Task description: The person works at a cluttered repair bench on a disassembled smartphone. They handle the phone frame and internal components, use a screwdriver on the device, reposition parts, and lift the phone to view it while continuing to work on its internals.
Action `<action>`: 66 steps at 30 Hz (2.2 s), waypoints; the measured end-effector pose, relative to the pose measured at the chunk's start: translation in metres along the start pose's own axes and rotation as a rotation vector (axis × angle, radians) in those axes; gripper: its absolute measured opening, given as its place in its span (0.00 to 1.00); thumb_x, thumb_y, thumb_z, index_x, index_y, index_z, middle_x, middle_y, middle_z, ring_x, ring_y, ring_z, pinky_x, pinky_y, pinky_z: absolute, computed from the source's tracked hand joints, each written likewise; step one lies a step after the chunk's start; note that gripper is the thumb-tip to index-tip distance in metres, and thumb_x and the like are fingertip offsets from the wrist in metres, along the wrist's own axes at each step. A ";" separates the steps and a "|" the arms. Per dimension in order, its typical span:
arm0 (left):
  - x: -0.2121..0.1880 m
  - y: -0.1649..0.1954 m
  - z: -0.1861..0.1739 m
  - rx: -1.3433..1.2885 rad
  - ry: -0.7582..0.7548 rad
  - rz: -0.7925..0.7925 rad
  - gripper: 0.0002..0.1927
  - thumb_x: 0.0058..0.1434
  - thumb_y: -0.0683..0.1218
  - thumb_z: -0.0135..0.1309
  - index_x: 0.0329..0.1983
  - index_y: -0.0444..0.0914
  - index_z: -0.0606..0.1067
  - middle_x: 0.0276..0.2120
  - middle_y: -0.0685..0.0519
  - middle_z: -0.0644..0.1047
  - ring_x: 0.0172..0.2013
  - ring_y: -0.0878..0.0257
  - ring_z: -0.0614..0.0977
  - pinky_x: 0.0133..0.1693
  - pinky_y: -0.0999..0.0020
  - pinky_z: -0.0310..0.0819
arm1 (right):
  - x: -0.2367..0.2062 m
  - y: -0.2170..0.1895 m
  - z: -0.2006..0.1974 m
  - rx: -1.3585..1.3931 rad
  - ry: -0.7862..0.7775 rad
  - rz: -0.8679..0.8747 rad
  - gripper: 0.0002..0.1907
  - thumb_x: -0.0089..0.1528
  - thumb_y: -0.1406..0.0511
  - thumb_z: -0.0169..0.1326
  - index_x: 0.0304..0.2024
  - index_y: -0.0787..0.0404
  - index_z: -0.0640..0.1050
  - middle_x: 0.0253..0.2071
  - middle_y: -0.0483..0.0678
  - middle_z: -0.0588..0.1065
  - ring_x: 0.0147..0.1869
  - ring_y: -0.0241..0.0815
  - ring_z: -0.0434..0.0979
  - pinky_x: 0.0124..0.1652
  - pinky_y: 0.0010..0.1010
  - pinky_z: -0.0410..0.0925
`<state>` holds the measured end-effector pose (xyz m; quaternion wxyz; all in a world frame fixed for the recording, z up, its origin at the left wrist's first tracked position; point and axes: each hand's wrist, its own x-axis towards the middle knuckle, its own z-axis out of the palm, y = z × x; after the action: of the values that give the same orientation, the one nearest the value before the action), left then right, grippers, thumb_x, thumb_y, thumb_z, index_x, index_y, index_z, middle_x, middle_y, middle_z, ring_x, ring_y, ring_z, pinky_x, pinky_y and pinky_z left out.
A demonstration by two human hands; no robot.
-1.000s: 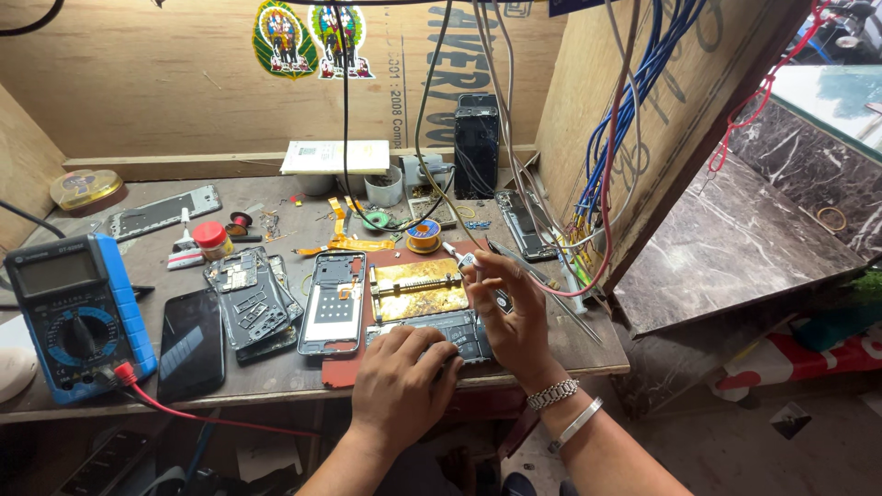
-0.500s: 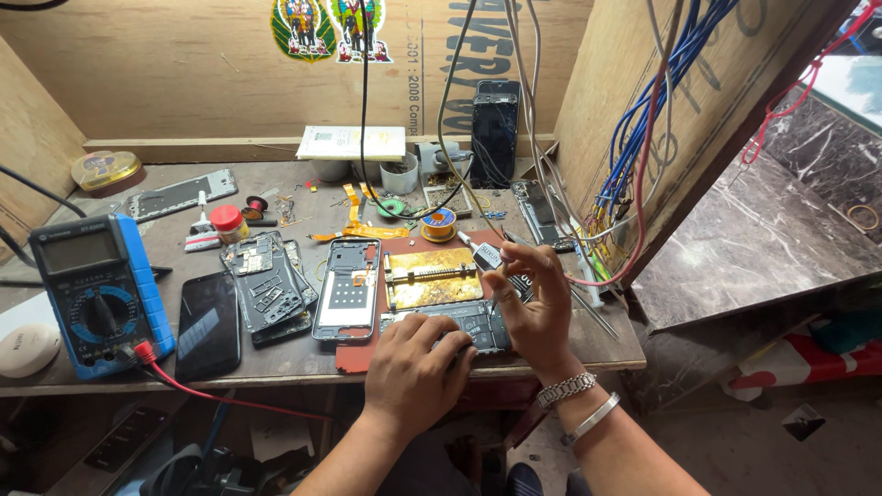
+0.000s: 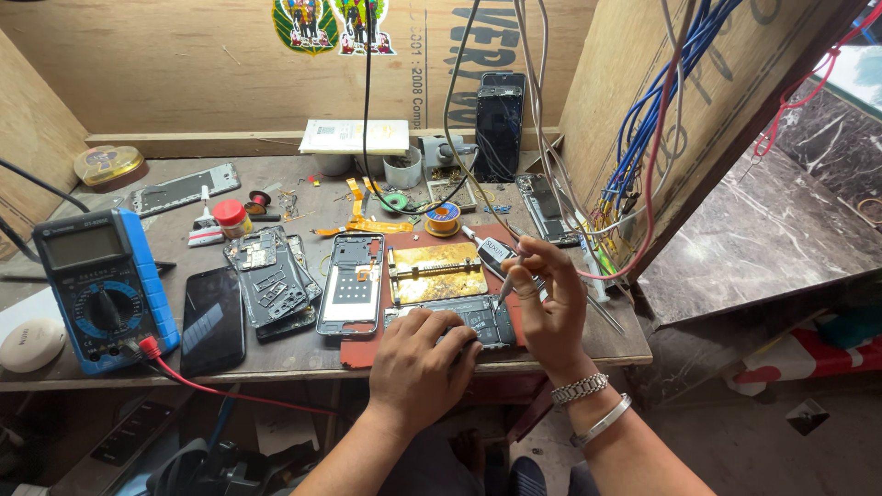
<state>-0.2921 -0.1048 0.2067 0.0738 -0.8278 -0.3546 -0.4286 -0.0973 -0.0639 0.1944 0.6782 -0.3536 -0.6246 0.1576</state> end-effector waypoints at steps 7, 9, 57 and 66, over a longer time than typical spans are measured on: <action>0.000 0.001 0.000 -0.001 0.008 -0.003 0.07 0.59 0.49 0.60 0.38 0.44 0.79 0.39 0.57 0.78 0.42 0.57 0.79 0.45 0.58 0.71 | 0.001 0.000 0.001 -0.136 -0.012 -0.163 0.21 0.66 0.69 0.60 0.61 0.61 0.71 0.47 0.50 0.74 0.50 0.39 0.78 0.52 0.30 0.74; 0.001 0.001 0.001 -0.003 0.007 -0.005 0.07 0.59 0.49 0.61 0.38 0.44 0.79 0.39 0.57 0.78 0.42 0.57 0.79 0.45 0.59 0.71 | 0.000 -0.002 -0.002 -0.081 -0.029 -0.090 0.20 0.68 0.71 0.57 0.62 0.61 0.71 0.45 0.48 0.77 0.50 0.39 0.80 0.53 0.30 0.73; 0.007 0.000 0.025 0.347 -0.231 -0.148 0.44 0.62 0.71 0.43 0.65 0.32 0.69 0.66 0.47 0.68 0.70 0.50 0.59 0.68 0.43 0.39 | -0.004 0.009 0.002 0.257 -0.145 0.025 0.24 0.69 0.77 0.51 0.60 0.56 0.57 0.55 0.58 0.76 0.57 0.41 0.80 0.54 0.30 0.75; 0.000 0.003 0.023 0.280 -0.174 -0.127 0.38 0.62 0.69 0.47 0.62 0.35 0.73 0.67 0.47 0.68 0.70 0.51 0.60 0.69 0.42 0.40 | -0.005 0.007 0.000 0.212 -0.069 0.004 0.24 0.69 0.78 0.51 0.61 0.57 0.58 0.55 0.58 0.76 0.59 0.43 0.80 0.57 0.31 0.74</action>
<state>-0.2750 -0.0973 0.1931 0.1300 -0.8192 -0.4676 -0.3054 -0.0967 -0.0619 0.1861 0.6897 -0.2754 -0.6267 0.2360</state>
